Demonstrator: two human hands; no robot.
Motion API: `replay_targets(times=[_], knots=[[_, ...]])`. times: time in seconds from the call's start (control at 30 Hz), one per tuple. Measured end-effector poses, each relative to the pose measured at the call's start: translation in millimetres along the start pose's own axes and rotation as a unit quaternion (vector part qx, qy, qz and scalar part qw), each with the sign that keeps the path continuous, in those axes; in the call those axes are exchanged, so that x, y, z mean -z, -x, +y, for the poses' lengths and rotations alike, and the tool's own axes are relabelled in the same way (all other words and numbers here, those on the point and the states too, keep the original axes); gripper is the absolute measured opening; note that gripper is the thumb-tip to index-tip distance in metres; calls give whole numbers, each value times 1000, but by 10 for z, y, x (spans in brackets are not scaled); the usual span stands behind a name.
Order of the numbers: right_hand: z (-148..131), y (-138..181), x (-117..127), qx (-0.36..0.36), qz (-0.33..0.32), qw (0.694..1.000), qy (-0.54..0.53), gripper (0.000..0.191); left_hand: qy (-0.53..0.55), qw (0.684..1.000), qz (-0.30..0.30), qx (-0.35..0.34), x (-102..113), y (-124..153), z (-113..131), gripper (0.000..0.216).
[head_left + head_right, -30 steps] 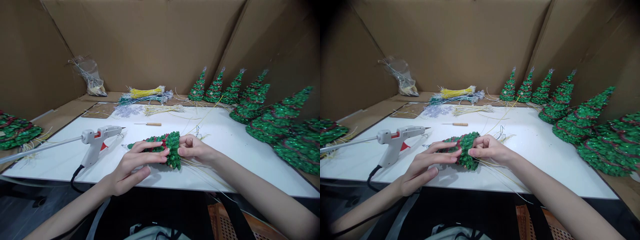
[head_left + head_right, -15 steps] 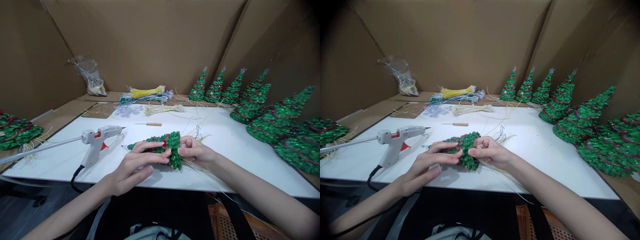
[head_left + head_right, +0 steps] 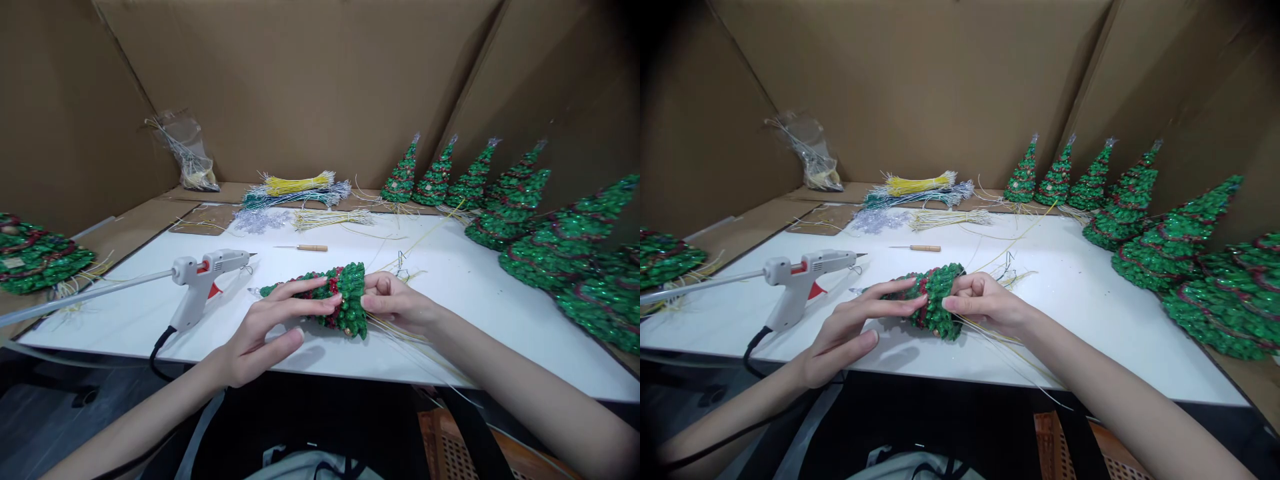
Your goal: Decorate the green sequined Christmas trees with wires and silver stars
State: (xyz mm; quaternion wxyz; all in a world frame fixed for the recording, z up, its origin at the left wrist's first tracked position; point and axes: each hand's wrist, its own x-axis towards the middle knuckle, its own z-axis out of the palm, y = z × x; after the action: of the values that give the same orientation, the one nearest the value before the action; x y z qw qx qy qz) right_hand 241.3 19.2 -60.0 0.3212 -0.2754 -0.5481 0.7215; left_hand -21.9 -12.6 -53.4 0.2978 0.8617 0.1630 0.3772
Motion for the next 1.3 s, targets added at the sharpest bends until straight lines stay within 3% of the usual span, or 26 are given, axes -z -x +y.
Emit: replay_targets(times=[0.3, 0.77, 1.17, 1.3], knots=[[21, 4, 7, -11, -1, 1000, -16, 38, -41, 998, -7, -48, -36, 6, 9, 44], [34, -11, -25, 10, -9, 999, -36, 39, -18, 999, -47, -17, 8, -17, 0, 42], [41, 0, -38, 11, 0, 999, -54, 50, -79, 994, -67, -26, -17, -21, 54, 46], [14, 13, -38, 15, -7, 999, -50, 45, -86, 993, -69, -28, -25, -21, 56, 48]])
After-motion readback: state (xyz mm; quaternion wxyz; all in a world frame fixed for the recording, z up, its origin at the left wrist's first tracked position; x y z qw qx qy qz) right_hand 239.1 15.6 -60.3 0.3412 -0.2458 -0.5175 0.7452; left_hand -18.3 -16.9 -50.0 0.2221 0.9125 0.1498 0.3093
